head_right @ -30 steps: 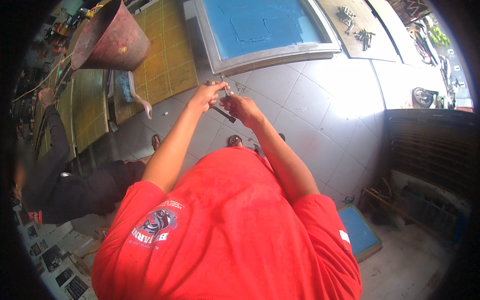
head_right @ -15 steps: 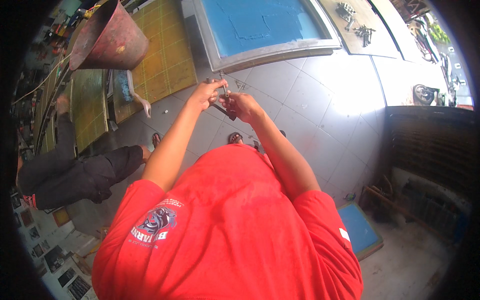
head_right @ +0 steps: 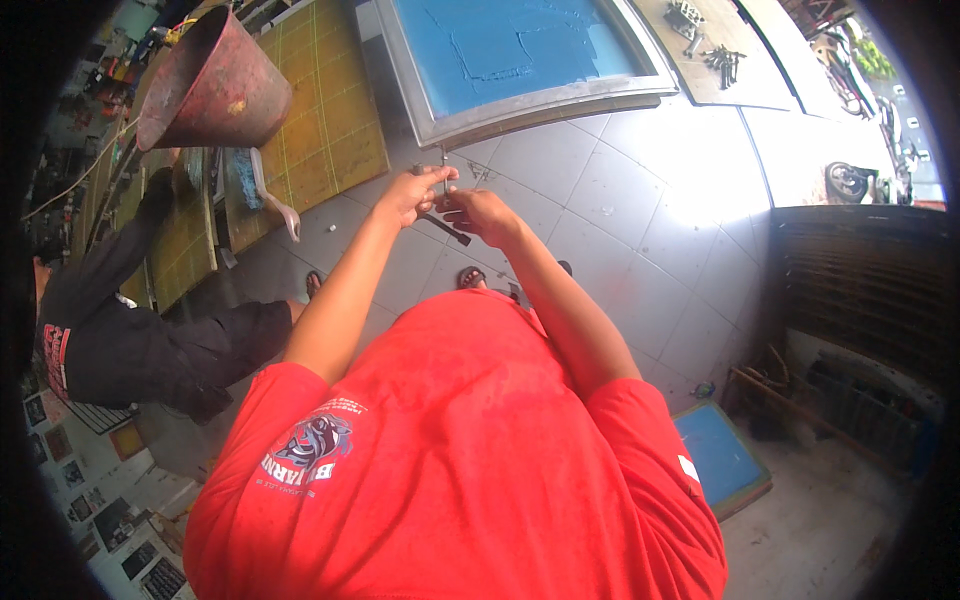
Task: The person uses a wrench to tighten bolts on a screen printing frame and then lifts the frame to check its position.
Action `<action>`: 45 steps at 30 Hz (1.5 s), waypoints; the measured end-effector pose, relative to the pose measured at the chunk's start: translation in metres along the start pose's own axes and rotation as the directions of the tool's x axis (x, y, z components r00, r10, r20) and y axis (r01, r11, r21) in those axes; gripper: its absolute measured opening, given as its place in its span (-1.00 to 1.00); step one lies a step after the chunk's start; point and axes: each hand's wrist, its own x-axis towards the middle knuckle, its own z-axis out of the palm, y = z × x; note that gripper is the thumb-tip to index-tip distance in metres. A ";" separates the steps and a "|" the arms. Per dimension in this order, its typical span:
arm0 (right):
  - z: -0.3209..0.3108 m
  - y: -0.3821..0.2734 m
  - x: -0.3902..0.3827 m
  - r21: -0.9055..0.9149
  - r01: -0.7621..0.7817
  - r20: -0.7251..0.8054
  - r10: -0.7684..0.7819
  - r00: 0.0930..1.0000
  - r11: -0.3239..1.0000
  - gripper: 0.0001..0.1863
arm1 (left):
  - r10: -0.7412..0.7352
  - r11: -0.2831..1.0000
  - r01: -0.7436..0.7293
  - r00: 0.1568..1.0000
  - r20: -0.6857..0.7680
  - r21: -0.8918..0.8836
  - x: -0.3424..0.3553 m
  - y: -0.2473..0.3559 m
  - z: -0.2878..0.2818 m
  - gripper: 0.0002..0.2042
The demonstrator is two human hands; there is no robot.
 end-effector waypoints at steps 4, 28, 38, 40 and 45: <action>-0.006 0.006 0.002 0.111 -0.017 0.066 0.009 0.998 0.994 -0.79 | 0.033 0.998 -0.033 0.999 0.008 0.054 -0.004 0.003 0.002 -0.76; -0.411 -0.303 -0.055 -0.817 0.050 -0.513 -0.764 0.390 0.574 -0.72 | 0.191 0.968 -0.235 0.916 -0.352 -0.086 -0.047 -0.020 0.082 -0.85; -0.413 -0.333 -0.081 -0.977 -0.035 -0.212 -0.956 0.201 0.209 -0.74 | 0.276 0.904 -0.381 0.867 -0.414 -0.196 -0.010 0.045 0.242 -0.80; -0.381 -0.302 -0.104 -0.918 0.187 -0.249 -0.876 0.413 0.349 -0.71 | 0.277 0.889 -0.399 0.860 -0.429 -0.225 0.000 0.061 0.268 -0.78; -0.279 -0.244 -0.177 -0.808 0.532 0.359 -0.503 0.786 0.255 -0.70 | 0.309 0.831 -0.376 0.925 -0.222 -0.409 0.064 0.096 0.332 -0.80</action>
